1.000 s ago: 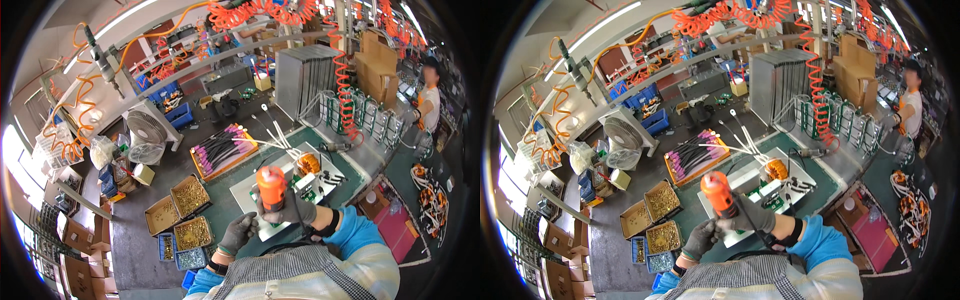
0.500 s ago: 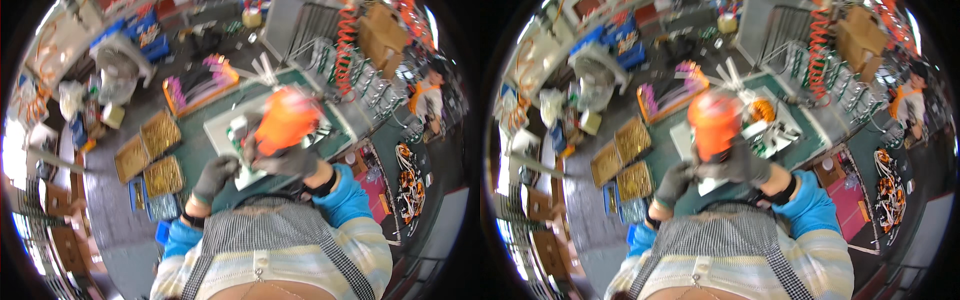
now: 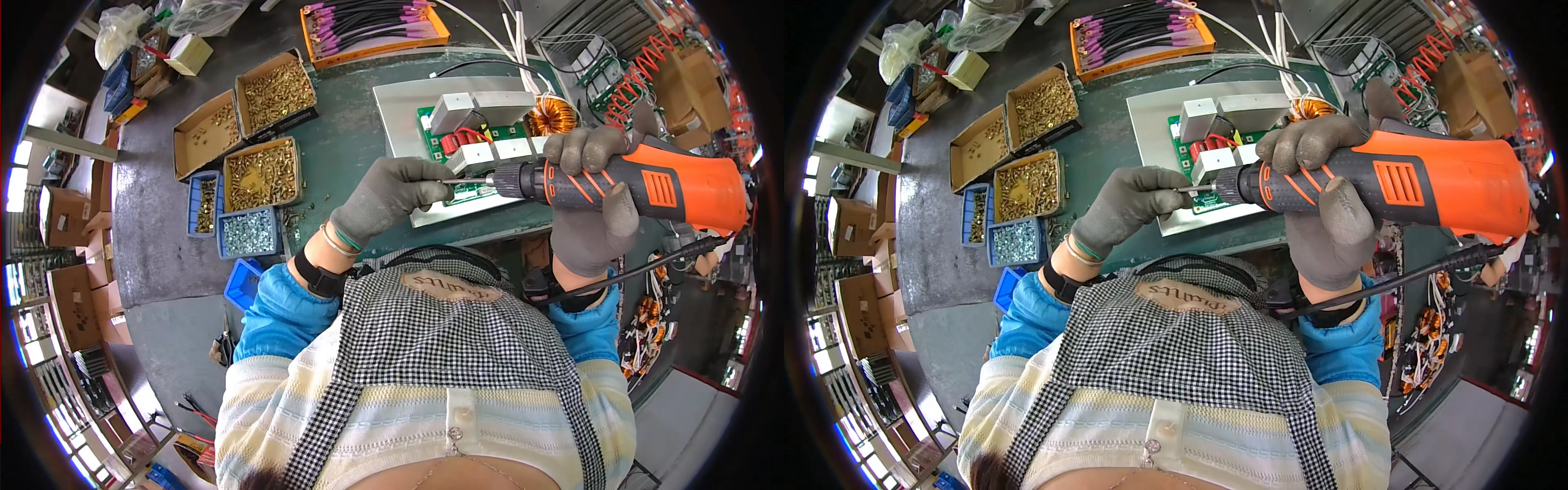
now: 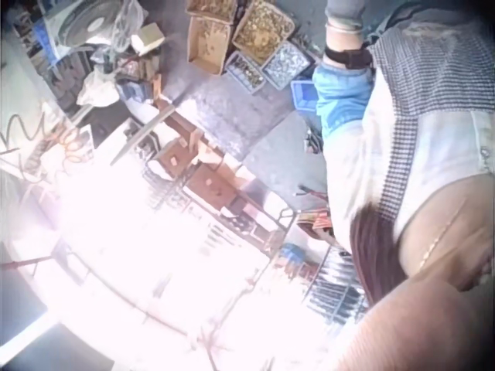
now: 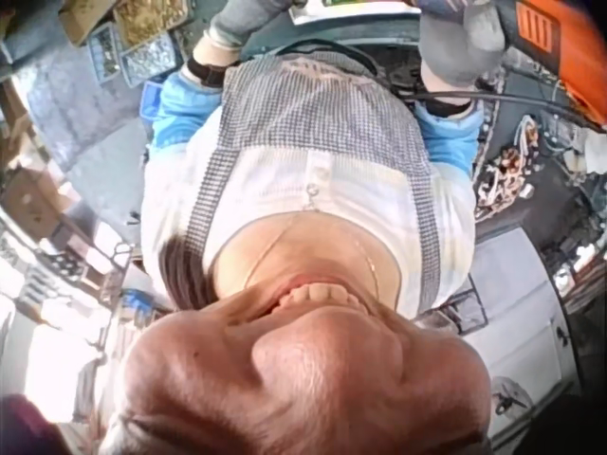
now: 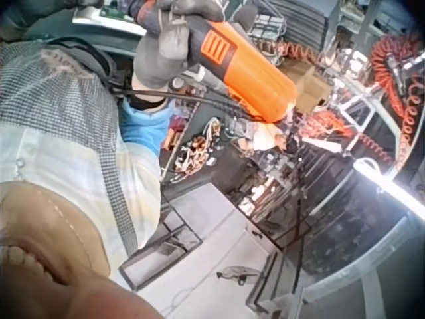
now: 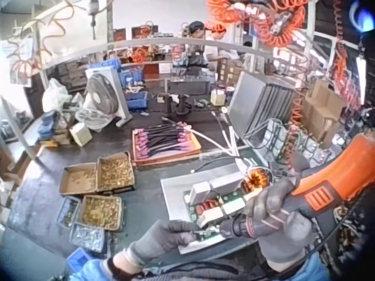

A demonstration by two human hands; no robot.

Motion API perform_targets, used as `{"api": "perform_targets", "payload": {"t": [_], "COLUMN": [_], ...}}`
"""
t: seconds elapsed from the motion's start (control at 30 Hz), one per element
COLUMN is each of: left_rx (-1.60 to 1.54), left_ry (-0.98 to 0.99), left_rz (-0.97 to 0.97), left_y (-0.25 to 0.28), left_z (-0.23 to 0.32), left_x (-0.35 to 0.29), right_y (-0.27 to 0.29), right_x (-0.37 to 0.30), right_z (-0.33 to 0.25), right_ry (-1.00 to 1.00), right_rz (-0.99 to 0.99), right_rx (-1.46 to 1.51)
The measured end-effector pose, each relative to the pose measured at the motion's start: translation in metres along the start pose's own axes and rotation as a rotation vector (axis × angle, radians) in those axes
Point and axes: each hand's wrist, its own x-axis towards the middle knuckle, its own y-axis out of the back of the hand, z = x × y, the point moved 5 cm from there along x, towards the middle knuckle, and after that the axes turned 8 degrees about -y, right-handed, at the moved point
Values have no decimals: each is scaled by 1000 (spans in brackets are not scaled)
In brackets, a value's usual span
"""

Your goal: Assembling and securing components on a metal plate using various screwdrivers.

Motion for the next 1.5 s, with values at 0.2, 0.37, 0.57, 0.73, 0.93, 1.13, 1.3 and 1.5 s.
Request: {"api": "perform_targets", "payload": {"t": [0.2, 0.37, 0.57, 0.73, 0.93, 1.13, 1.3, 1.5], "left_rx": [157, 219, 92, -542, -705, -402, -110, -17], "left_ry": [-21, -30, 93, 86, 178, 168, 96, 119], "left_rz": [38, 60, 181, 228, 397, 269, 174, 222], "left_y": [7, 7, 32, 48, 62, 49, 37, 28], "left_z": [-3, -1, -6, -18, -21, -16, -14, -15], "left_x": [-2, -1, -3, -2, 18, 44, 56, 58], "right_y": [-2, 3, 3, 19, 58, 96, 115, 125], "right_x": [4, 9, 15, 21, 15, -6, -16, -17], "right_z": [12, 20, 21, 5, -35, -64, -73, -33], "right_ry": [-70, -163, 18, 84, 127, 228, 242, -14], "right_rz": [234, 341, 278, 342, 480, 609, 386, 364], "right_rx": [3, 42, -13, -62, -164, -301, -71, -230]}}
